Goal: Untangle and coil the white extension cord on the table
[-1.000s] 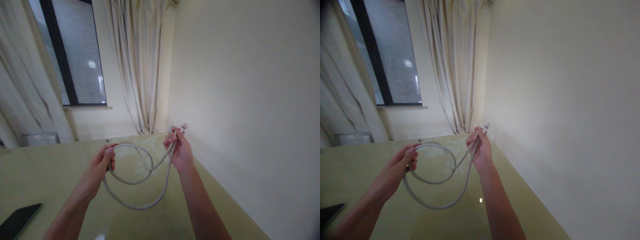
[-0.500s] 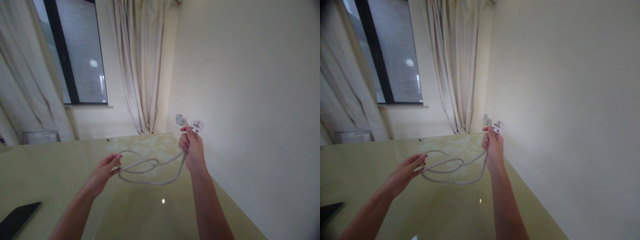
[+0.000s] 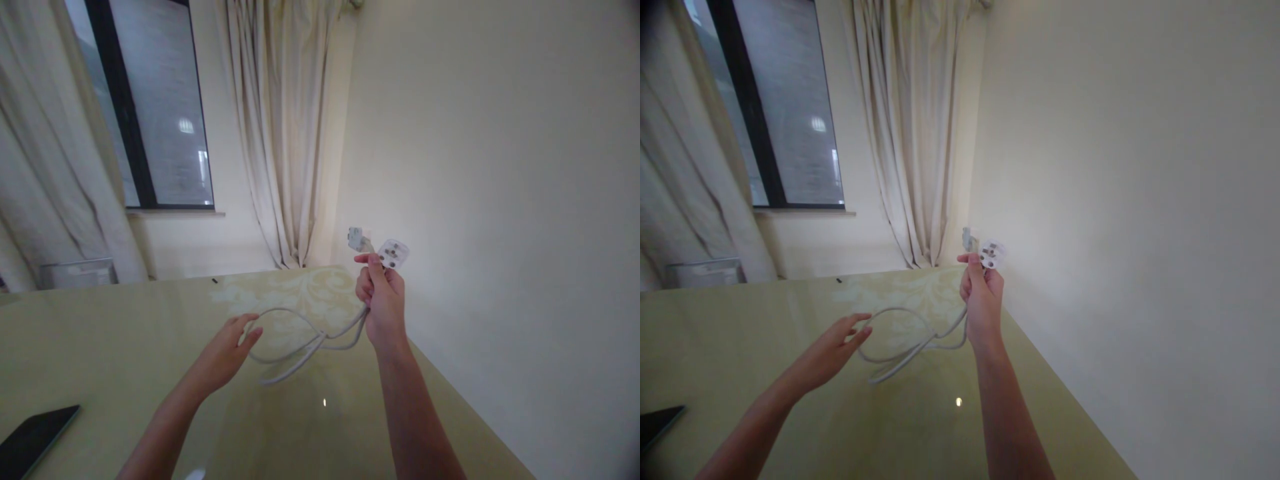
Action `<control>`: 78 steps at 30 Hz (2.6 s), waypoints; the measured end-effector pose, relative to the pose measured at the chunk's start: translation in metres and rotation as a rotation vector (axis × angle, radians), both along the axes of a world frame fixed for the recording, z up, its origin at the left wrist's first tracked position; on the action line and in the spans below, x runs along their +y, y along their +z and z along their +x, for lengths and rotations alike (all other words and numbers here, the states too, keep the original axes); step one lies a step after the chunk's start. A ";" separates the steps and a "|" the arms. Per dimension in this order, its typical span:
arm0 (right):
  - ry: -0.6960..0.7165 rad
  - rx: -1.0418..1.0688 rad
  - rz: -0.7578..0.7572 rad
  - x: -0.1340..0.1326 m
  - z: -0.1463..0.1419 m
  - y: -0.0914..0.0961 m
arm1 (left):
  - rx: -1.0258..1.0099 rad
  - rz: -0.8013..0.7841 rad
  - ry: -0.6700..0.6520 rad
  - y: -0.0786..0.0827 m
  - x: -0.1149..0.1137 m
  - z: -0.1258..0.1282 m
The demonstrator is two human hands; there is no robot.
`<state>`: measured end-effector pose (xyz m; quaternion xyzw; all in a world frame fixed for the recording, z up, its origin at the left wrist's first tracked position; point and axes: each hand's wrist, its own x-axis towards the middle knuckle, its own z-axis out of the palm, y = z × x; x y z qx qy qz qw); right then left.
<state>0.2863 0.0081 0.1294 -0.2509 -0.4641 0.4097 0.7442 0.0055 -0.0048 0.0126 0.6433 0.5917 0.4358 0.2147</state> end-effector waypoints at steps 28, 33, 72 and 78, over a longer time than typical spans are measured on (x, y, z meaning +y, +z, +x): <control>-0.189 0.120 0.115 -0.010 0.035 0.013 | -0.979 -0.224 0.447 -0.035 0.019 -0.039; -0.020 -0.026 0.035 -0.013 0.031 0.013 | -0.558 -0.111 0.380 -0.044 0.027 -0.047; -0.111 -0.326 -0.062 -0.004 0.015 -0.012 | -0.380 0.239 0.181 0.052 -0.023 0.010; -0.168 0.045 0.023 -0.028 0.054 0.010 | 0.125 0.461 0.523 0.069 -0.035 -0.027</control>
